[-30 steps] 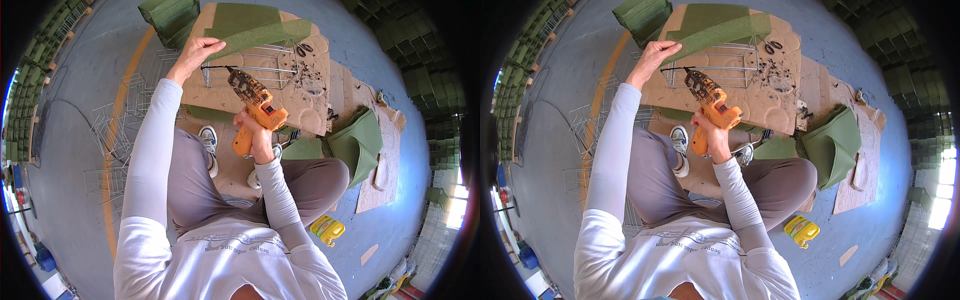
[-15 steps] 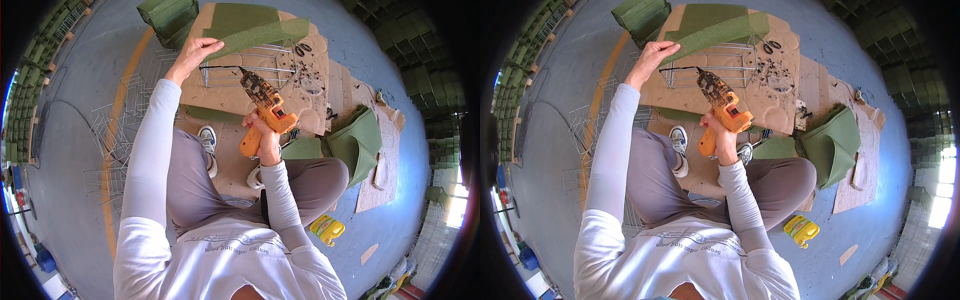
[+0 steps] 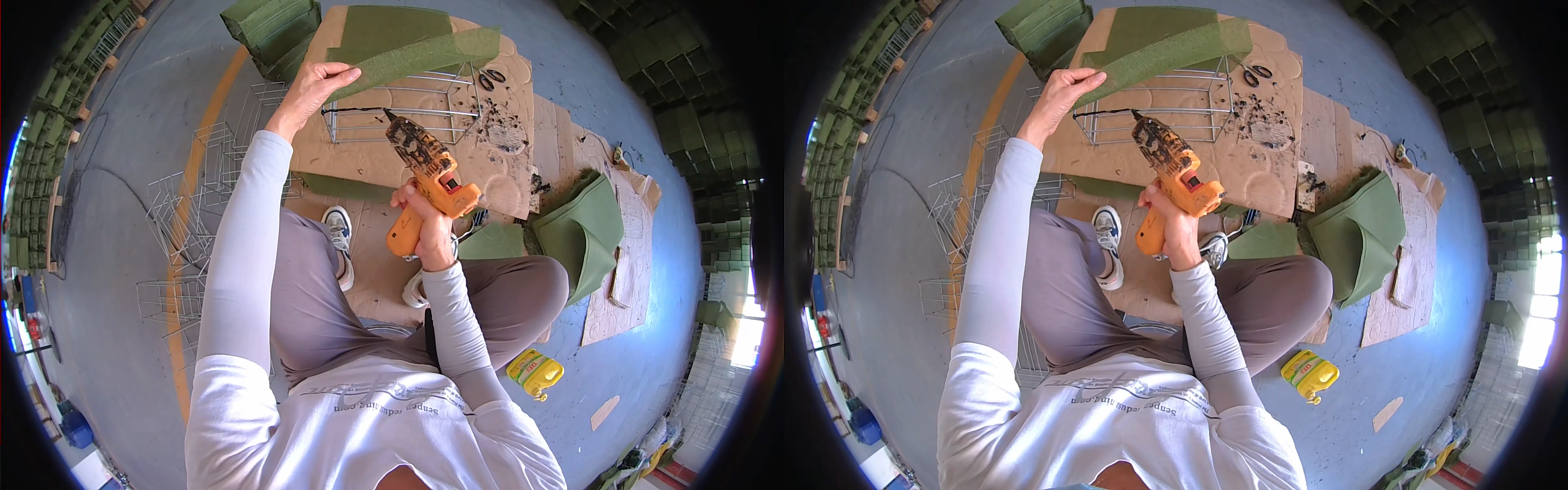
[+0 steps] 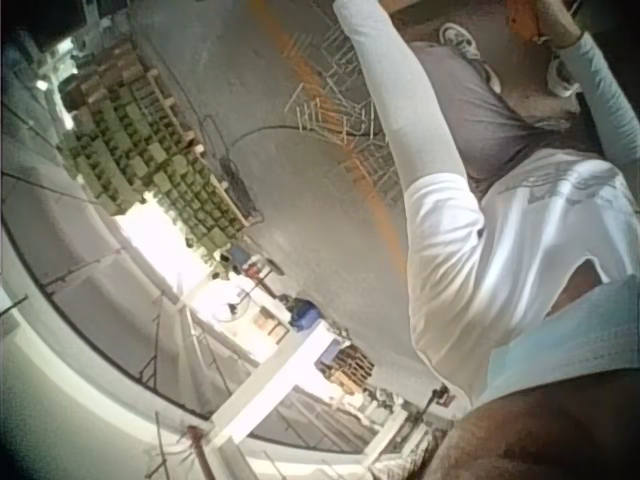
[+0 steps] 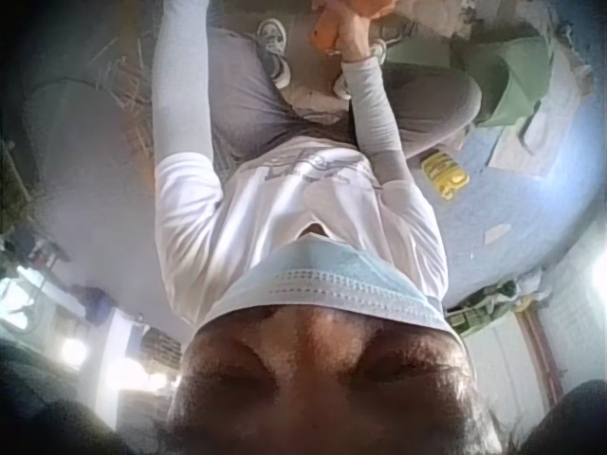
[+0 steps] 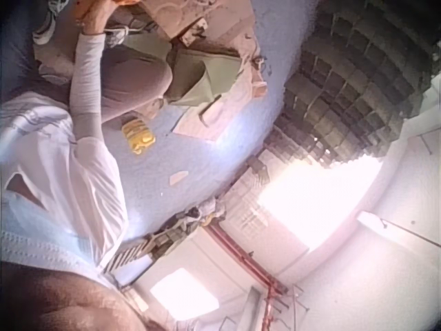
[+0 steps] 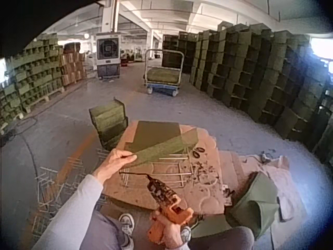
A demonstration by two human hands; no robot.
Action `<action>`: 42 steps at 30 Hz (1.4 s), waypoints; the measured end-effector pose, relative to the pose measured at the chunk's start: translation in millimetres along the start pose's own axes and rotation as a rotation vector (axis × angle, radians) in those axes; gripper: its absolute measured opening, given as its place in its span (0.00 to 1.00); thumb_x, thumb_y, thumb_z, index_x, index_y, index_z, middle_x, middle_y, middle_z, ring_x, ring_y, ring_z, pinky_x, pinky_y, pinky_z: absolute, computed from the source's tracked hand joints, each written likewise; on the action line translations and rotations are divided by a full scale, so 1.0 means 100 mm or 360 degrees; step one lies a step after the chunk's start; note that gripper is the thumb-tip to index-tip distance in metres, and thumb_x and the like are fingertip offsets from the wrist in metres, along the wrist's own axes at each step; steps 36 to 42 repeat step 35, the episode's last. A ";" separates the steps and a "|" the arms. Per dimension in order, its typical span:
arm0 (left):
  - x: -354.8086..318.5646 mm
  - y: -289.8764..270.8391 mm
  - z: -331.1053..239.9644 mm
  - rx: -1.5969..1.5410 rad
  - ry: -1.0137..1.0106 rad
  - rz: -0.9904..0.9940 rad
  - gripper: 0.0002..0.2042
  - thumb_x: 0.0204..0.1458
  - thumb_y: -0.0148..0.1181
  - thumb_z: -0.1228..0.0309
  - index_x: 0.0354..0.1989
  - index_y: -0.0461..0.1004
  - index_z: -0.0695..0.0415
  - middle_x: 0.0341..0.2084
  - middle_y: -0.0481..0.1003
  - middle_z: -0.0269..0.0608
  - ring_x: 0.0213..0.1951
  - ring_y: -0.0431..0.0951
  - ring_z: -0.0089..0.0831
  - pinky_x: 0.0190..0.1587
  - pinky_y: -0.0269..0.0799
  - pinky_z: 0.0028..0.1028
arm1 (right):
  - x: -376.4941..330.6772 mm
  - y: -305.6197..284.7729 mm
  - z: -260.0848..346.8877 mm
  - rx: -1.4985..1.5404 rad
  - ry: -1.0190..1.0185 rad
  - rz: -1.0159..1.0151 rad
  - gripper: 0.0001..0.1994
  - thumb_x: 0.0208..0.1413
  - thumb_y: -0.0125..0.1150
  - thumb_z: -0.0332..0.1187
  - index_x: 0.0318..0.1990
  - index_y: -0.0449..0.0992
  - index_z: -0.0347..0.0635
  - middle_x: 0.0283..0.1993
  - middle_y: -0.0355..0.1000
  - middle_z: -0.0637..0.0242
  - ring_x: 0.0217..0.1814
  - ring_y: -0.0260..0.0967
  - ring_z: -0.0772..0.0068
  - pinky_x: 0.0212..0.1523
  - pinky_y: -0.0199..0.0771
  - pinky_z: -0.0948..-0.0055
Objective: Applying hot glue to green foam panels and attaching them to a wire frame.
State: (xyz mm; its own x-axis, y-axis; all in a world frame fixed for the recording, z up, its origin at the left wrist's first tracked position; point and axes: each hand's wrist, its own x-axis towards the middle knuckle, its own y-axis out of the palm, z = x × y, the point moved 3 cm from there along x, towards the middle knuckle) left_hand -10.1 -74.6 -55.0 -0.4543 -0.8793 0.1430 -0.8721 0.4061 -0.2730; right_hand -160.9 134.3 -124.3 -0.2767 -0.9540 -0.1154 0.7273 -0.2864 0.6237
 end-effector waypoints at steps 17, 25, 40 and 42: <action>0.01 -0.02 0.04 -0.0016 -0.0012 0.0019 0.18 0.51 0.60 0.58 0.40 0.78 0.62 0.30 0.74 0.28 0.36 0.68 0.16 0.44 0.61 0.21 | -0.03 -0.05 0.08 0.0024 -0.0054 -0.0084 0.08 0.49 0.59 0.26 0.36 0.68 0.38 0.28 0.66 0.68 0.30 0.66 0.71 0.34 0.64 0.73; 0.01 -0.01 0.03 -0.0004 -0.0023 0.0001 0.19 0.50 0.60 0.57 0.41 0.78 0.61 0.31 0.75 0.30 0.37 0.69 0.17 0.46 0.61 0.23 | -0.01 -0.18 0.04 0.0015 -0.0030 -0.0091 0.08 0.48 0.59 0.26 0.35 0.68 0.39 0.28 0.66 0.67 0.30 0.66 0.71 0.34 0.64 0.73; 0.01 0.01 0.02 0.0012 -0.0056 0.0095 0.19 0.49 0.61 0.58 0.43 0.77 0.60 0.39 0.77 0.38 0.45 0.70 0.23 0.54 0.59 0.26 | -0.02 -0.08 0.09 -0.0071 0.0004 -0.0070 0.08 0.50 0.56 0.25 0.37 0.65 0.37 0.27 0.63 0.66 0.30 0.63 0.69 0.35 0.67 0.68; 0.01 0.01 0.02 0.0012 -0.0056 0.0095 0.19 0.49 0.61 0.58 0.43 0.77 0.60 0.39 0.77 0.38 0.45 0.70 0.23 0.54 0.59 0.26 | -0.02 -0.08 0.09 -0.0071 0.0004 -0.0070 0.08 0.50 0.56 0.25 0.37 0.65 0.37 0.27 0.63 0.66 0.30 0.63 0.69 0.35 0.67 0.68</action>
